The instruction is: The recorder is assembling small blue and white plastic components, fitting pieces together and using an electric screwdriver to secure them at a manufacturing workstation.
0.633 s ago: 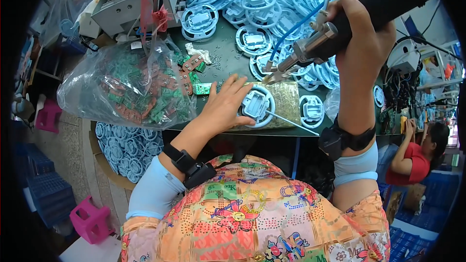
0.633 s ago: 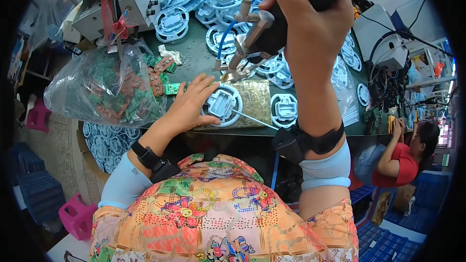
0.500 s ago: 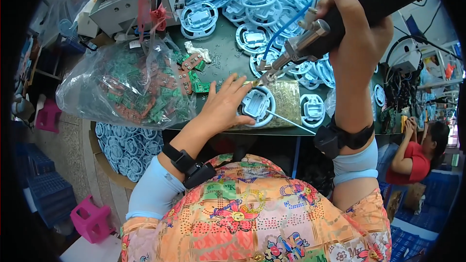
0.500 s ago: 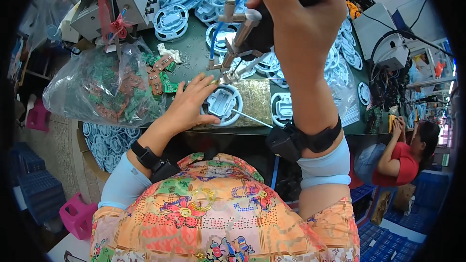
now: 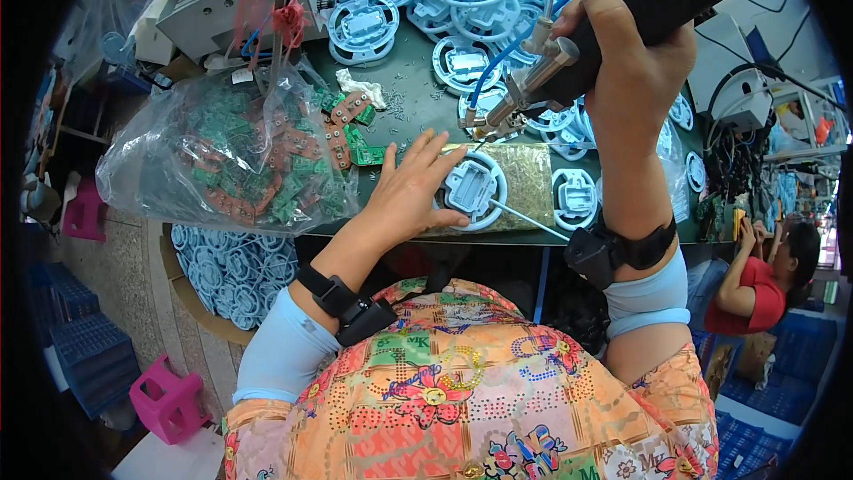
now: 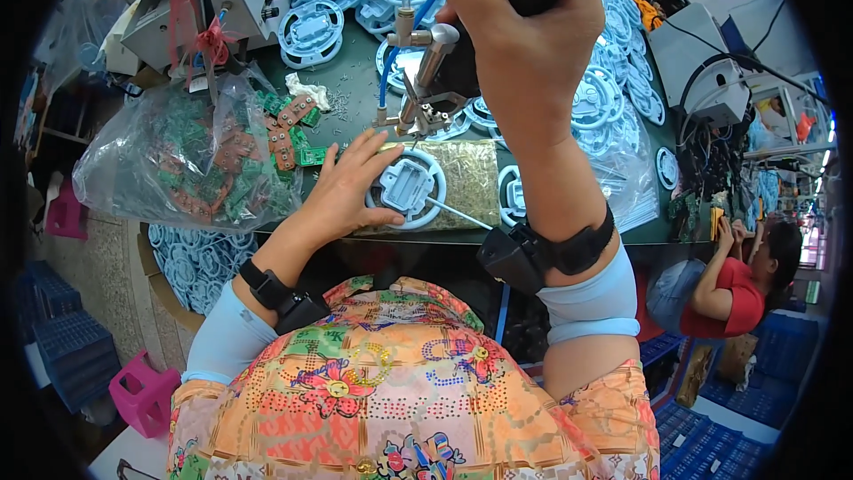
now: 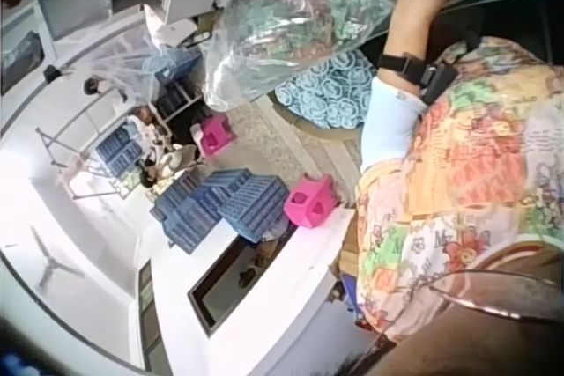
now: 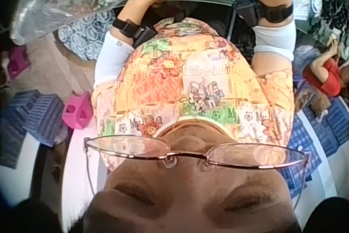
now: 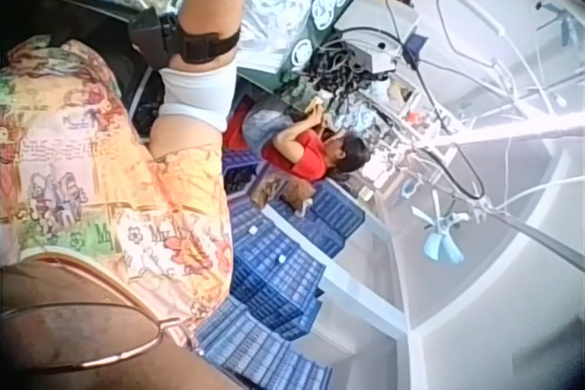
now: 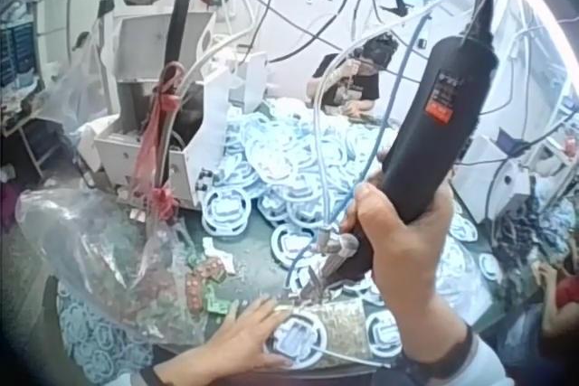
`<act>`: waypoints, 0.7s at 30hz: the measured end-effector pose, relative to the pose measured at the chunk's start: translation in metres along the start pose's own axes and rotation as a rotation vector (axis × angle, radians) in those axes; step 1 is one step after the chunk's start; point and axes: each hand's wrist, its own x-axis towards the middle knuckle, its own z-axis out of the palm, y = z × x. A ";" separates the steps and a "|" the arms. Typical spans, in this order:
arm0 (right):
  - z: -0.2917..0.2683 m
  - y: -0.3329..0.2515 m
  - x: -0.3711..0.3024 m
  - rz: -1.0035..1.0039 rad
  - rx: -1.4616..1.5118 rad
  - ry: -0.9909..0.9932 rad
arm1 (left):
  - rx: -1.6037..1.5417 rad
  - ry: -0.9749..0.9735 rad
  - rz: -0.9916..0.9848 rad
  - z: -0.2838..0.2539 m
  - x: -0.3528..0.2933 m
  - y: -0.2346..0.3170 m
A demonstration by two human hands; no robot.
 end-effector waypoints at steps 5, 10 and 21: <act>-0.013 0.009 -0.010 -0.021 0.050 -0.066 | -0.002 -0.002 0.011 0.000 0.001 0.003; -0.014 0.007 -0.002 -0.043 -0.105 -0.175 | -0.006 -0.008 0.009 -0.004 0.001 0.004; 0.034 -0.043 -0.014 0.081 0.027 -0.073 | -0.056 0.156 0.096 0.004 -0.014 -0.011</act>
